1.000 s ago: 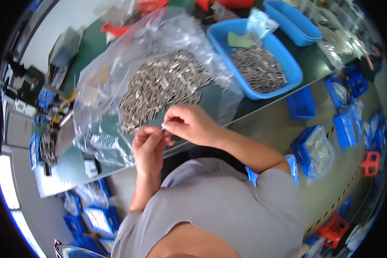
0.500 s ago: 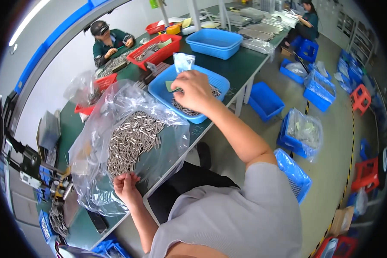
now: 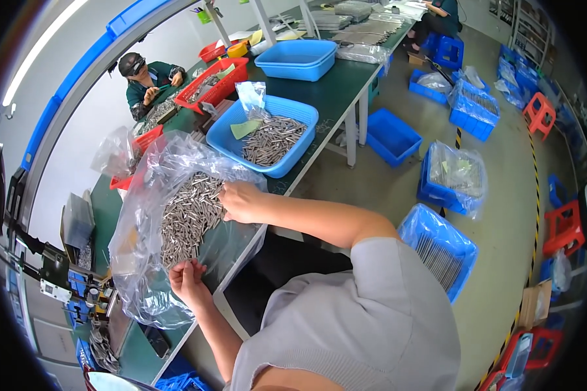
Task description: Inspecting and assembling small cylindrical metal pins into a specific orientation on a workbench.
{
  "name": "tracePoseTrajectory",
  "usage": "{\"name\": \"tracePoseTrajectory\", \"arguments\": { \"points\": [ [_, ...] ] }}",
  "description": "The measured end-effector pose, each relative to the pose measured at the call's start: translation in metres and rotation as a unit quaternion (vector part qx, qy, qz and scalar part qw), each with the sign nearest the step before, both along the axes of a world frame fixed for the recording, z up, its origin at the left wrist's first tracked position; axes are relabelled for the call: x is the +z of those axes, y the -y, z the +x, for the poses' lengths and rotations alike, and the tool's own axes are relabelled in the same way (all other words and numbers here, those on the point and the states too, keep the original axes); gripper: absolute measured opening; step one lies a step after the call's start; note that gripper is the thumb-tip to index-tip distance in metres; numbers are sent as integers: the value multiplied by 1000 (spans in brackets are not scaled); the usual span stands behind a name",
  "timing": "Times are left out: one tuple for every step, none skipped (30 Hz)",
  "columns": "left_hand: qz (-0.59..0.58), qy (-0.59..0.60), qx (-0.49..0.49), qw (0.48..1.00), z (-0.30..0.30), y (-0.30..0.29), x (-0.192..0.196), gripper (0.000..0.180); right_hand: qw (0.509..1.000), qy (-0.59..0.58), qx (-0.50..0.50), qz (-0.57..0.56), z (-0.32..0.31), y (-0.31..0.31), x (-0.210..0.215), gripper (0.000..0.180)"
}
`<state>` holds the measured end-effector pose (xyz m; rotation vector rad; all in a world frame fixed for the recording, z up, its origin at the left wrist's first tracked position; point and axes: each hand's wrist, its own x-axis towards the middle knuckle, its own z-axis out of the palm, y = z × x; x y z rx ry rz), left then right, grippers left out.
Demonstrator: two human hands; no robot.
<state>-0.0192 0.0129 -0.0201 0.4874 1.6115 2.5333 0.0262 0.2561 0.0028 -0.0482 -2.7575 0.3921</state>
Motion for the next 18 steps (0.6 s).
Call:
{"name": "tracePoseTrajectory", "arguments": {
  "points": [
    [1, 0, 2, 1000, -1, 0, -1, 3, 1000, 7, 14, -9, -3, 0, -1, 43],
    [2, 0, 5, 1000, -1, -1, -1, 3, 998, -20, 48, -43, -6, 0, -3, 37],
    [0, 0, 5, 1000, -1, 0, 0, 3, 998, -20, 49, -45, -9, 4, -4, 37],
    [-4, 0, 3, 1000, -1, 0, 0, 3, 997, -40, 66, -32, -13, 8, -6, 35],
    [-7, 0, 1, 1000, -1, 0, 1, 3, 995, -60, 83, -19, -16, 12, -7, 34],
    [-9, 1, 1, 1000, -2, 1, 0, 3, 990, -77, 116, -14, -17, 15, -5, 30],
    [-7, -4, -2, 1000, -3, 1, -2, 3, 990, -79, 111, -22, -21, 19, -8, 28],
    [-6, -8, -6, 1000, -4, 1, -3, 4, 991, -80, 106, -29, -26, 22, -12, 27],
    [-3, -7, -9, 1000, -3, 1, -1, 4, 991, -85, 103, -31, -30, 25, -14, 24],
    [-4, -8, -11, 1000, -3, 0, -1, 4, 991, -85, 102, -31, -31, 27, -16, 24],
    [-6, -4, -10, 1000, -3, -2, -1, 4, 989, -94, 113, -27, -31, 27, -19, 27],
    [-7, -1, -8, 1000, -4, -3, -1, 4, 987, -102, 124, -21, -32, 28, -21, 30],
    [-7, -2, -12, 1000, -6, -5, -2, 4, 987, -115, 114, -24, -34, 31, -26, 28],
    [-5, -3, -21, 1000, -8, -7, -3, 5, 987, -116, 109, -23, -34, 31, -29, 28],
    [-2, -4, -19, 1000, -7, -3, -3, 5, 984, -124, 122, -31, -35, 38, -28, 28],
    [-1, -5, -13, 1000, -6, 0, -3, 5, 981, -132, 134, -39, -36, 42, -28, 27],
    [-3, -8, -8, 1000, -6, 3, -2, 5, 982, -125, 136, -35, -38, 45, -26, 24],
    [-6, -9, -7, 1000, -6, 3, -2, 5, 982, -124, 140, -35, -38, 46, -26, 24]
  ]
}}
